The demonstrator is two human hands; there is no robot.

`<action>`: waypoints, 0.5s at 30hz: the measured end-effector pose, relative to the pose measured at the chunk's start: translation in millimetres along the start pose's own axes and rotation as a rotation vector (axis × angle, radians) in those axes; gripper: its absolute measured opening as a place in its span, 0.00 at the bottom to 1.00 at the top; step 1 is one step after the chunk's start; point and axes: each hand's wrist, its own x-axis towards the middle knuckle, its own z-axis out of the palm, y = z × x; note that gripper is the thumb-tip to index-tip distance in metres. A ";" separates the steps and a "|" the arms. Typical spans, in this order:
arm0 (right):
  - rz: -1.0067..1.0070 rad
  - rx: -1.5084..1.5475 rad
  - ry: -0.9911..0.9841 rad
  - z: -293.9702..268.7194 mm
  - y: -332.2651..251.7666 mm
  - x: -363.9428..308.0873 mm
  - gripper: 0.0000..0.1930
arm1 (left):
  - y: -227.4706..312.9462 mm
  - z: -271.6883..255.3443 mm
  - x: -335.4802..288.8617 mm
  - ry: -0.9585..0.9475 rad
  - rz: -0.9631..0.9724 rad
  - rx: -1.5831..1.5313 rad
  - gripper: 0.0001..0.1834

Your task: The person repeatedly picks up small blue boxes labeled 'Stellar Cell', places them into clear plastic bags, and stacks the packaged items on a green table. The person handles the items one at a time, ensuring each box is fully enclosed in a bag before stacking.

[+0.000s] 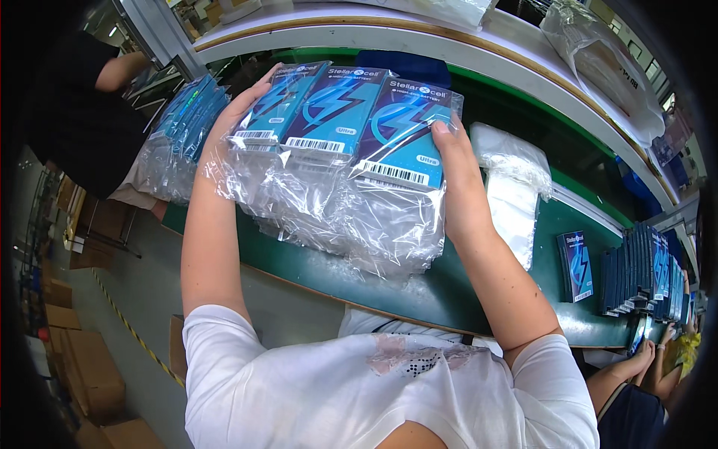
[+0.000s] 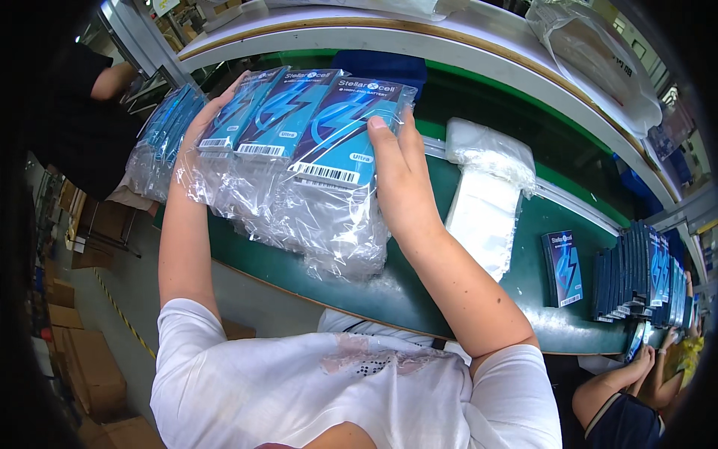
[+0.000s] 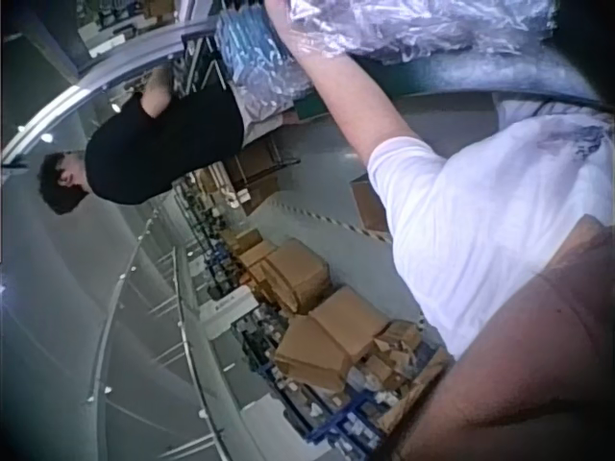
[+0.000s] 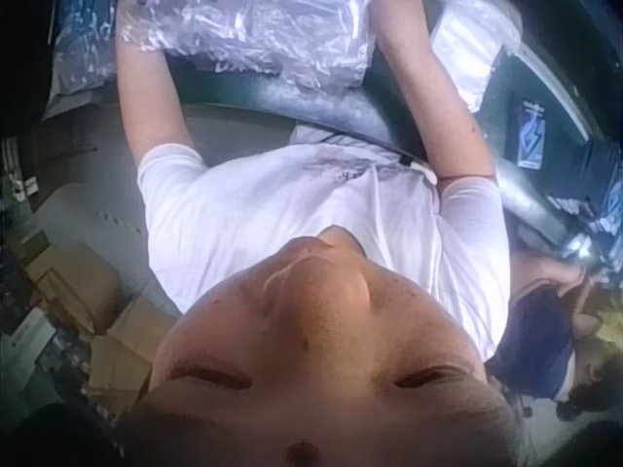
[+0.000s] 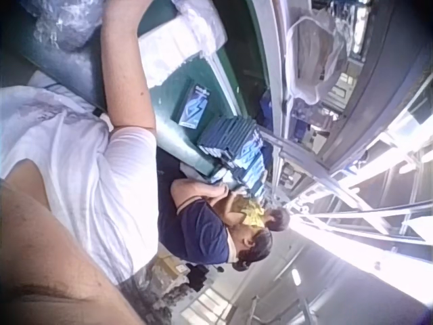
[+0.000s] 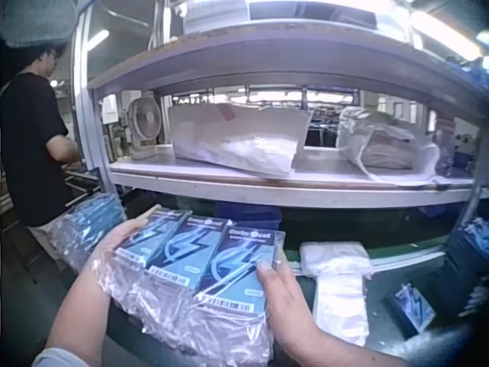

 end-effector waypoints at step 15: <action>0.448 -0.037 0.150 -24.4 15.2 -32.1 0.55 | -21.8 -99.8 -3.0 0.249 -0.147 -0.151 0.30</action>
